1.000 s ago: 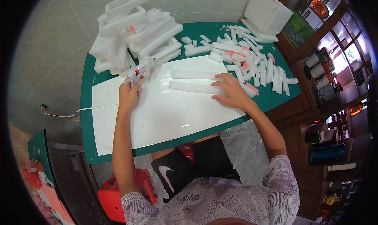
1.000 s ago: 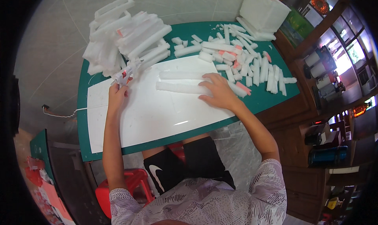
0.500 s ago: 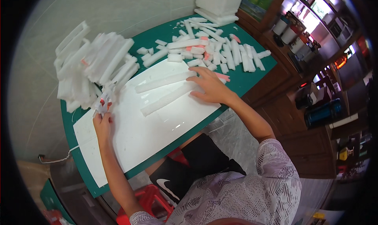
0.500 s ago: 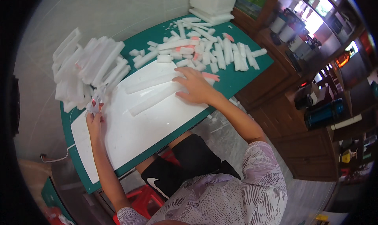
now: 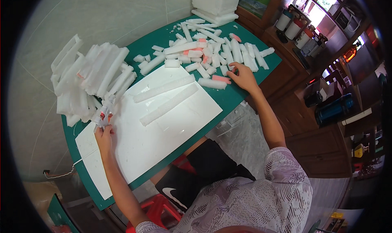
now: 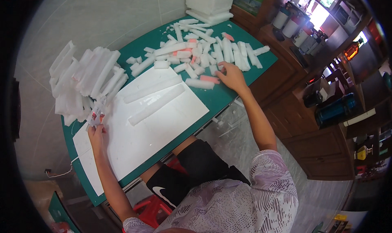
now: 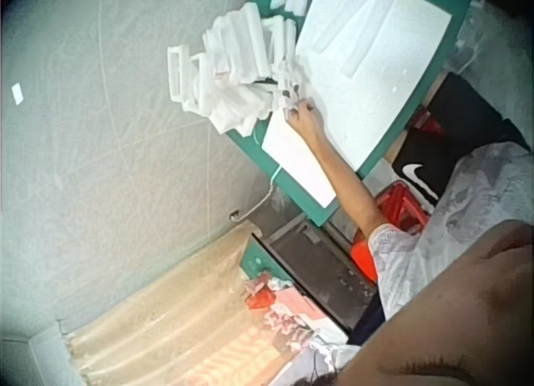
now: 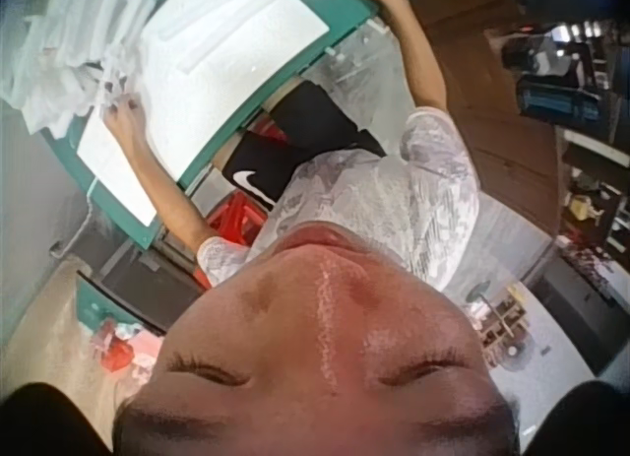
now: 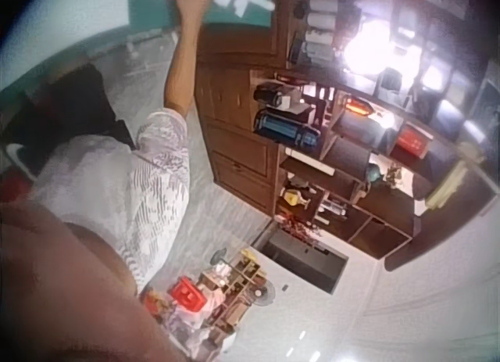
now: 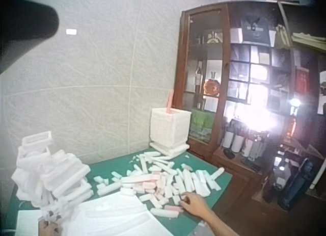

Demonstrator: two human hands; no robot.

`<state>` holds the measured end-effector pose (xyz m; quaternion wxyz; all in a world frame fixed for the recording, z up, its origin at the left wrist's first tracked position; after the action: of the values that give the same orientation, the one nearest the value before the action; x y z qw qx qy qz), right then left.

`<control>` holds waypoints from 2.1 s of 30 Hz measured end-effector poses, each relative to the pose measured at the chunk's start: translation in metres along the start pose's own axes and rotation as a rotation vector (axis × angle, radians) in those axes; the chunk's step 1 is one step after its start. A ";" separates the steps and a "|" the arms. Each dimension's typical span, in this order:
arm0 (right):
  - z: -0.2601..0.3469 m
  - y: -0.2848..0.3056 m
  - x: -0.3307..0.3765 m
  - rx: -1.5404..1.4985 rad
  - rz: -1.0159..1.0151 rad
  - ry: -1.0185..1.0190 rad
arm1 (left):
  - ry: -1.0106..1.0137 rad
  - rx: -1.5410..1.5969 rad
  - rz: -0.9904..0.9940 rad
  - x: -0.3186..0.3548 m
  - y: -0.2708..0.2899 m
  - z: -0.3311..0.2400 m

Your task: Use a hot glue gun to assemble white polyethylene foam strips onto a base sheet.

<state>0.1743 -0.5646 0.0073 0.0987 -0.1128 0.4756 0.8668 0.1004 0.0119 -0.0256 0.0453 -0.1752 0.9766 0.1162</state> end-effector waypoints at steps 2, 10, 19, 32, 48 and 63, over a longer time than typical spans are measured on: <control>0.008 -0.009 -0.003 0.037 -0.025 0.009 | -0.007 0.003 0.001 0.000 0.001 0.005; -0.012 -0.021 -0.010 -0.039 -0.093 0.013 | -0.014 0.007 -0.009 0.003 -0.005 -0.003; -0.011 -0.019 -0.005 -0.757 0.125 -0.224 | -0.008 -0.028 0.068 0.005 -0.001 -0.004; 0.039 0.007 -0.003 -0.633 0.019 -0.030 | -0.032 0.030 0.074 0.007 -0.011 -0.013; 0.242 -0.120 -0.038 -1.125 0.665 0.192 | -0.067 0.175 0.120 0.012 -0.008 -0.012; 0.255 -0.178 -0.009 -1.345 0.831 -0.006 | 0.046 0.250 0.193 0.026 -0.025 -0.027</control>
<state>0.2068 -0.2550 -0.0001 -0.3214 0.0409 -0.1476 0.9345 0.0837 -0.0259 -0.0083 0.0330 -0.0761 0.9965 -0.0064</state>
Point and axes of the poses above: each hand's wrist, its own x-axis away from the middle knuckle, its own y-axis out of the back of the hand, z = x × y, the point moved 5 cm from there along -x, towards the middle knuckle, and after that the axes turned 4 degrees about -y, right-handed, at the moved point
